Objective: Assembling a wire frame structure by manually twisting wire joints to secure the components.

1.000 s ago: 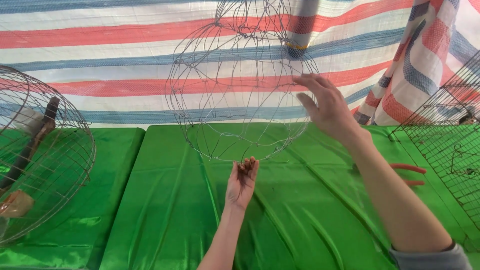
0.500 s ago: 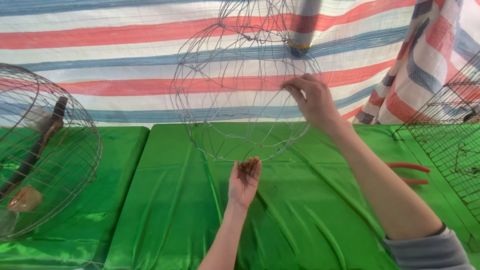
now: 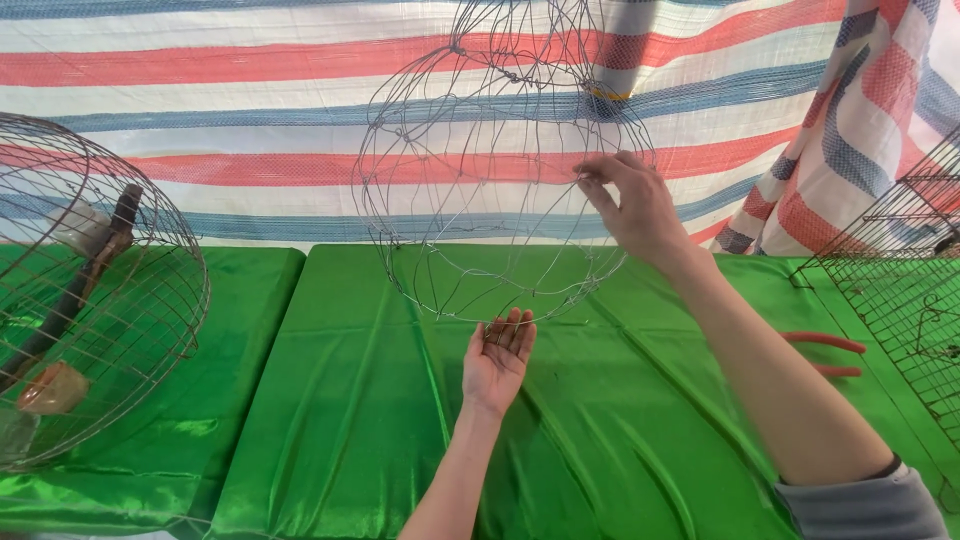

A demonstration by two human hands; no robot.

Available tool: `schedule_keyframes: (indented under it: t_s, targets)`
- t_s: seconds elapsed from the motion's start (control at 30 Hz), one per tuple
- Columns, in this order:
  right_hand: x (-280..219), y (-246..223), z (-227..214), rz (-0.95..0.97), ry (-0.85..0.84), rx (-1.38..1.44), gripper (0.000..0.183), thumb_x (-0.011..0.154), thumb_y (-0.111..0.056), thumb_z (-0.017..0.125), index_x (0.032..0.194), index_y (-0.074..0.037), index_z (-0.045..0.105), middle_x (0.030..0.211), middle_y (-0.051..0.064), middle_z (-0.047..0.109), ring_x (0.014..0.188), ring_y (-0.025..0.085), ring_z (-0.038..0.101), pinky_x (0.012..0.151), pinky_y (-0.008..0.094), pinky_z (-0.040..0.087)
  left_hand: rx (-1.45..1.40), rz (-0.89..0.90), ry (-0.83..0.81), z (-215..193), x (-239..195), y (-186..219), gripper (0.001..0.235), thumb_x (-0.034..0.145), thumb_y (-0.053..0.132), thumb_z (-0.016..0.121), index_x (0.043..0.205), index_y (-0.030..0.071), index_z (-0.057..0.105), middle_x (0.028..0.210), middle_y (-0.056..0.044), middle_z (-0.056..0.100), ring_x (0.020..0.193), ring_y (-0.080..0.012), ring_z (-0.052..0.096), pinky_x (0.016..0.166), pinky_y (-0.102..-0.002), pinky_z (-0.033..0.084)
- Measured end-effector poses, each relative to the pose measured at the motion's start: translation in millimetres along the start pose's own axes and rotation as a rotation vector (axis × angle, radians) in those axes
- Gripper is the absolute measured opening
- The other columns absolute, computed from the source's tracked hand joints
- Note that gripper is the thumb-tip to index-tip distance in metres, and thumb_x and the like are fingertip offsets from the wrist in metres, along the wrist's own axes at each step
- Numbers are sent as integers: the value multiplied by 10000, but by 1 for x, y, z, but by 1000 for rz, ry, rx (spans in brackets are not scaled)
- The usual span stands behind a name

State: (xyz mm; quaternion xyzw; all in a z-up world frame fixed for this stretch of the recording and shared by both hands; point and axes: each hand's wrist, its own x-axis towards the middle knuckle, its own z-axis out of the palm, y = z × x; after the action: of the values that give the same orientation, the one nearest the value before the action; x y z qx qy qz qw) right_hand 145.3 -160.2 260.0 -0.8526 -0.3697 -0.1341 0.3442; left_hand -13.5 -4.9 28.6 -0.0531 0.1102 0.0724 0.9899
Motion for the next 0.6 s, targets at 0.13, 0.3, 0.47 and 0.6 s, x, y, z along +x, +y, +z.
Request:
schedule_keyframes:
  t_s: [0.13,0.3,0.47,0.6]
  targets:
    - [-7,-21,-9,-14,-35,-57,438,1049,-183,585,1470,-66,543,1279,221,607,1236,385,561,1080,584,404,-19,6,0,-4,3,1,420,1048,347,509,1027,-12,726,1199,-270,703,1282,-447,588,1135,-557,475]
    - [-25,-54,-28,1,-111,-98,1163,745,-500,830,1613,-53,198,1591,338,269,1469,531,245,1197,688,127,-46,-19,-2,1,3,3,435,1050,358,488,1083,-7,722,1164,-276,709,1272,-458,590,1138,-579,466]
    - [-50,-8,9,-188,-112,-343,1560,414,-795,843,1658,-192,121,1679,250,-36,1525,454,-33,1195,666,42,-55,-21,-103,-9,12,2,449,1035,383,499,1115,-6,710,1160,-258,706,1310,-478,545,1181,-586,409]
    - [-46,-8,15,-273,28,-405,1419,535,-659,868,1667,-194,149,1672,268,-75,1530,443,-82,1203,663,14,-60,-20,-35,-7,11,5,433,1030,353,500,1053,-17,724,1069,-267,725,1263,-468,589,1177,-591,425]
